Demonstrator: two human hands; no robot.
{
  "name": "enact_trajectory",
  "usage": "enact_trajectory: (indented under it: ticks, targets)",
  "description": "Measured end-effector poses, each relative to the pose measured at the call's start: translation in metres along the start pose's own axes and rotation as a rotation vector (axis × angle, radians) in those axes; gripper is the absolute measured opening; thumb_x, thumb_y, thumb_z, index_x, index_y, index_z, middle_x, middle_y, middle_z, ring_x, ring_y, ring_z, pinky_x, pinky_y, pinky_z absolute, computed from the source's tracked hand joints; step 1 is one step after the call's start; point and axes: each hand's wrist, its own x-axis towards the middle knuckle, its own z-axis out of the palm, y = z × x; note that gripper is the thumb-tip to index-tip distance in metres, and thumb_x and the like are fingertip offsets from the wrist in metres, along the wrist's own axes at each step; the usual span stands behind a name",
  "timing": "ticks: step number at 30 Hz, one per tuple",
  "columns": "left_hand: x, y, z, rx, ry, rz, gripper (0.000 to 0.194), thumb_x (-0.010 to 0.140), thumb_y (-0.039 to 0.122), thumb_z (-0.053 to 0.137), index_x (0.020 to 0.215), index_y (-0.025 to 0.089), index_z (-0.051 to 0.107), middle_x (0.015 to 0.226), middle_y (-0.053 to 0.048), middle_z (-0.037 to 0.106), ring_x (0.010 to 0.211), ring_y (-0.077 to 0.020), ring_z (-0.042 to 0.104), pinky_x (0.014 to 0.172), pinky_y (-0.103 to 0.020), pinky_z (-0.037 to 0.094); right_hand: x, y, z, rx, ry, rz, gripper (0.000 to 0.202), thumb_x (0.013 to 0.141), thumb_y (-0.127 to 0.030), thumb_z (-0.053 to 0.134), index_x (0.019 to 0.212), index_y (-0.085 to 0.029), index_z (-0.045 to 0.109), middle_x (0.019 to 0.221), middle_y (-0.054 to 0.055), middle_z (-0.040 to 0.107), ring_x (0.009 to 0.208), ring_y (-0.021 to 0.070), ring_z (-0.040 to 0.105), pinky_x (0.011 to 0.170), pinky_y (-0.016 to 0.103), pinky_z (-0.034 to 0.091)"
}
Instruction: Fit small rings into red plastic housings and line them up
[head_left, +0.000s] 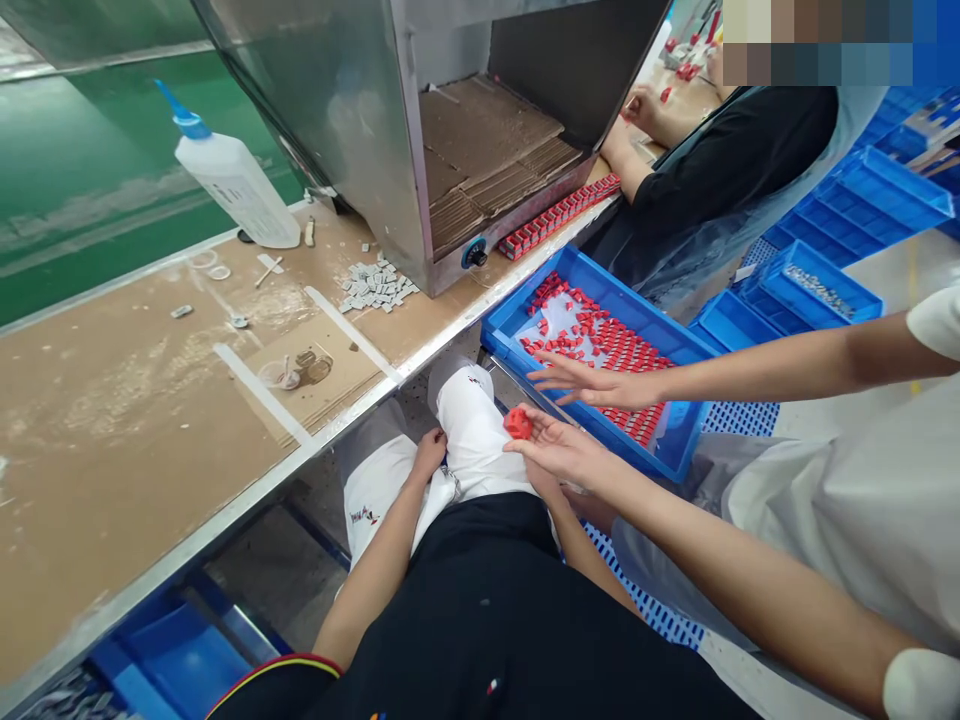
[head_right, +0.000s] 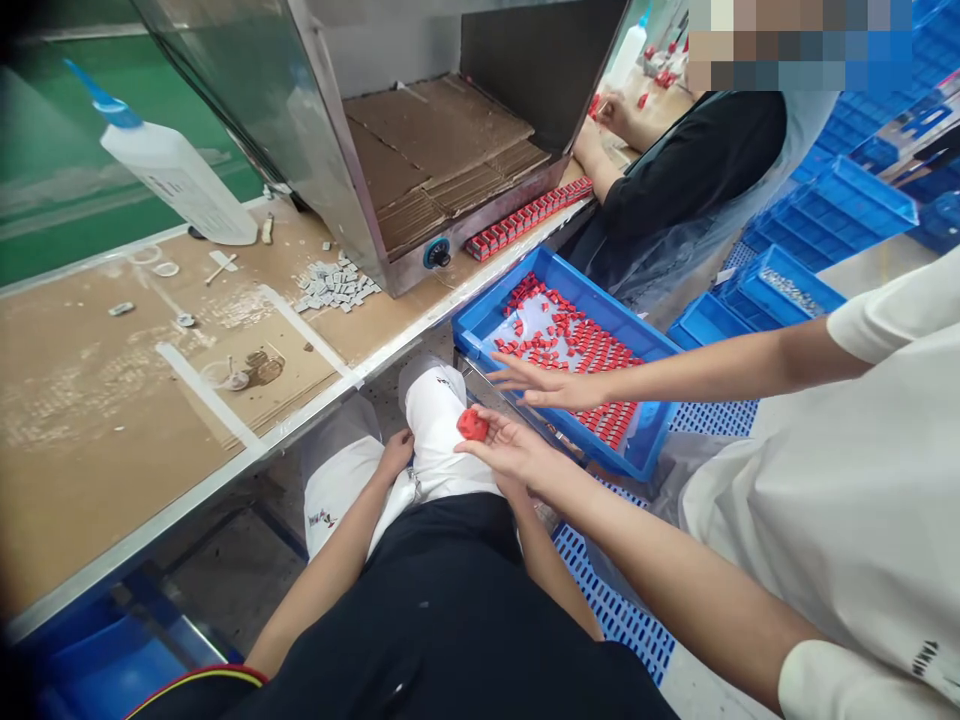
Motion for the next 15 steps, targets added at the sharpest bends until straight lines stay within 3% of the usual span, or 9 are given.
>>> enact_trajectory:
  ticks: [3, 6, 8, 11, 15]
  targets:
    - [-0.015, 0.008, -0.006, -0.063, 0.05, 0.045, 0.022, 0.098, 0.023, 0.052, 0.106, 0.012, 0.069, 0.11, -0.014, 0.074, 0.112, -0.0276, 0.067, 0.103, -0.045, 0.05, 0.007, 0.023, 0.012, 0.084, -0.034, 0.113, 0.027, 0.071, -0.009, 0.082, 0.093, -0.019, 0.069, 0.096, 0.0, 0.075, 0.104, 0.0115, 0.071, 0.105, 0.024, 0.053]
    - [-0.045, 0.016, -0.015, -0.144, 0.062, 0.129, 0.037, 0.097, 0.026, 0.051, 0.131, 0.015, 0.061, 0.138, -0.015, 0.065, 0.128, -0.0263, 0.061, 0.107, -0.037, 0.048, 0.009, 0.024, 0.015, 0.161, -0.052, 0.17, 0.02, 0.082, -0.006, 0.074, 0.095, -0.02, 0.069, 0.098, -0.001, 0.075, 0.103, 0.008, 0.071, 0.104, 0.019, 0.052]
    - [-0.07, 0.023, -0.021, -0.271, -0.029, 0.249, 0.048, 0.097, 0.033, 0.055, 0.143, 0.02, 0.052, 0.152, -0.014, 0.055, 0.132, -0.0248, 0.059, 0.108, -0.035, 0.048, 0.01, 0.019, 0.014, 0.229, -0.057, 0.225, 0.015, 0.088, -0.008, 0.069, 0.095, -0.021, 0.069, 0.098, -0.002, 0.075, 0.103, 0.0068, 0.071, 0.103, 0.017, 0.053]
    - [-0.101, 0.044, -0.029, -0.538, -0.242, 0.481, 0.06, 0.097, 0.045, 0.059, 0.151, 0.025, 0.044, 0.157, -0.017, 0.049, 0.123, -0.0254, 0.065, 0.105, -0.04, 0.05, 0.011, 0.011, 0.012, 0.311, -0.061, 0.302, 0.01, 0.093, -0.01, 0.065, 0.093, -0.019, 0.068, 0.099, -0.001, 0.076, 0.101, 0.007, 0.072, 0.101, 0.018, 0.054]
    - [-0.114, 0.084, -0.034, -0.611, -0.296, 0.644, 0.054, 0.096, 0.048, 0.061, 0.146, 0.027, 0.053, 0.149, -0.015, 0.056, 0.107, -0.0203, 0.069, 0.097, -0.035, 0.054, 0.006, 0.01, 0.01, 0.355, -0.045, 0.345, 0.015, 0.091, -0.005, 0.064, 0.097, -0.018, 0.068, 0.104, 0.001, 0.076, 0.106, 0.0091, 0.072, 0.104, 0.022, 0.053]
